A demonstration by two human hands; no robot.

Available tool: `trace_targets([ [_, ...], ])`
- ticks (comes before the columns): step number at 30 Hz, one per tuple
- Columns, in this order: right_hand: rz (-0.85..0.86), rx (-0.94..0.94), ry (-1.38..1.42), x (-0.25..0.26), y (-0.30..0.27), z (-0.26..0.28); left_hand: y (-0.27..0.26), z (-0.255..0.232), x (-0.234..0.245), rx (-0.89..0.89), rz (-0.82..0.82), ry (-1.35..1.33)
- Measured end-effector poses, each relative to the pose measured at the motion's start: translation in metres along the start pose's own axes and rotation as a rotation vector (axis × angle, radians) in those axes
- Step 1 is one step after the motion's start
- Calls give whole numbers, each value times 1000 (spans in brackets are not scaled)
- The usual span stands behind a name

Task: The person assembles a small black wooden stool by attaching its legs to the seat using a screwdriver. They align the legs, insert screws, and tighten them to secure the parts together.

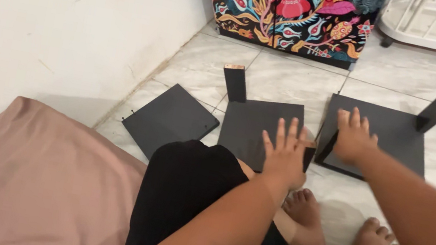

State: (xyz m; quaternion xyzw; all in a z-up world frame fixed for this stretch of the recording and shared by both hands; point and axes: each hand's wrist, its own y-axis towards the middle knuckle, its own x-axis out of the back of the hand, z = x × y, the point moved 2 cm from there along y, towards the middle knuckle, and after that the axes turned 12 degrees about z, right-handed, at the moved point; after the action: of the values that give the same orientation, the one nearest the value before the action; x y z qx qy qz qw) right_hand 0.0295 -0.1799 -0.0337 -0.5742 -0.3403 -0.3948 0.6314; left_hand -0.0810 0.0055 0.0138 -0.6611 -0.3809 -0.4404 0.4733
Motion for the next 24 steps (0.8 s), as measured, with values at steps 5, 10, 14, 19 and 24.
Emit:
trace_targets([
  [5,-59,27,91,-2,-18,15,15,5,-18,-80,-81,12],
  [10,65,19,-90,0,-14,10,39,4,-18,-119,-357,152],
  [14,-46,21,-107,-9,-11,8,52,2,-43,-96,314,-14],
  [19,65,-1,-99,-26,-19,13,44,-1,-50,-113,0,129],
  [24,-49,66,-86,-27,-25,23,47,1,-46,-82,191,26],
])
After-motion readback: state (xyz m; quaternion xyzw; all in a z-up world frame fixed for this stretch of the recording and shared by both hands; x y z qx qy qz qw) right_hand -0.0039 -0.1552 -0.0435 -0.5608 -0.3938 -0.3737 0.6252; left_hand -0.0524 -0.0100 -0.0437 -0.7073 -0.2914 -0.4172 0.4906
